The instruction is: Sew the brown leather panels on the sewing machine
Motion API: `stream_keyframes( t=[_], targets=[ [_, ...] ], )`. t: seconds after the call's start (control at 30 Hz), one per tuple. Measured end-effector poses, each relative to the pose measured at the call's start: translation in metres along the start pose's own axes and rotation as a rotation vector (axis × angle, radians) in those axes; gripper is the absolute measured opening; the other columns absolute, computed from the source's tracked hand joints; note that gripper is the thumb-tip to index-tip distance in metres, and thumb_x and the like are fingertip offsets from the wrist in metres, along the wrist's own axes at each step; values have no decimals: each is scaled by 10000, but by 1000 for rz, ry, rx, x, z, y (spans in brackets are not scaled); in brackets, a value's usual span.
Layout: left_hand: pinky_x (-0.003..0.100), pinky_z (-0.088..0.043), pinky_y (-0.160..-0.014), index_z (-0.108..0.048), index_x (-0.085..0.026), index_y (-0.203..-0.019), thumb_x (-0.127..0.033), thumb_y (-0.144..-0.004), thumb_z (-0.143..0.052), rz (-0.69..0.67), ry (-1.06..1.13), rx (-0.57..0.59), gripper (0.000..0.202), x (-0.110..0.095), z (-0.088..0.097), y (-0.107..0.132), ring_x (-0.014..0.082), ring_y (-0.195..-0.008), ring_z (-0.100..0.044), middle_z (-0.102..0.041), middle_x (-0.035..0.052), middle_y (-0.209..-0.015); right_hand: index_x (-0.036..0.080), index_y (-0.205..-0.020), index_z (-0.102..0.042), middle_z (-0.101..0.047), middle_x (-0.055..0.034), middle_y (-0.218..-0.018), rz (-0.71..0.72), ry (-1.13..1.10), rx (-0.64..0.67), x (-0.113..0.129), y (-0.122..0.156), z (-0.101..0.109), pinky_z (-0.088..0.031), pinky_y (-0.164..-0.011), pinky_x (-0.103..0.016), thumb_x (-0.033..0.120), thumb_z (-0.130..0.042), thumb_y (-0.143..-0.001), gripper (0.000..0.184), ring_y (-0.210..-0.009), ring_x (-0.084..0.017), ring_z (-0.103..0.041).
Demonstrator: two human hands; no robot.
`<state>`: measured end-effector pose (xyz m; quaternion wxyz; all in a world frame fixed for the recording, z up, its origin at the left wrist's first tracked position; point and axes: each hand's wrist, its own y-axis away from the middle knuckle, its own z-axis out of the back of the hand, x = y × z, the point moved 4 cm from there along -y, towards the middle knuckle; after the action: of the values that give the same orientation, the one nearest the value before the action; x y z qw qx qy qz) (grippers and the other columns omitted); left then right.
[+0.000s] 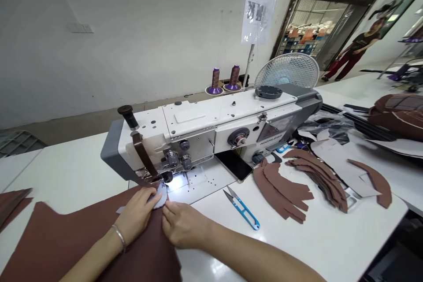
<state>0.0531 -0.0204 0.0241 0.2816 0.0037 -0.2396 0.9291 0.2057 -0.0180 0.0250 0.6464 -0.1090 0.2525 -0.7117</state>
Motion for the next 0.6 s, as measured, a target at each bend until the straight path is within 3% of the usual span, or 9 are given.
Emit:
stream_keyframes(
  t=[0.3,0.6],
  targets=[
    [322,-415,-737,-606,-134,-1027,-67,-910,-326,-108,40,-67,311,12,-1,-3,193,-846,-524,-627,83,-935,-3,-978,-636,-659,-218,-1035,-6,56,-75,0,2,-1,-479,-966,-433,105,-463,-890,223,-989,-287,-627],
    [335,-428,-677,-603,-101,-1017,-113,-944,-262,-157,-63,61,349,12,-9,-10,196,-774,-574,-655,112,-948,-22,-997,-638,-665,-223,-1031,-6,48,-50,-3,-1,-2,-450,-1022,-440,96,-447,-896,246,-994,-279,-634]
  ],
)
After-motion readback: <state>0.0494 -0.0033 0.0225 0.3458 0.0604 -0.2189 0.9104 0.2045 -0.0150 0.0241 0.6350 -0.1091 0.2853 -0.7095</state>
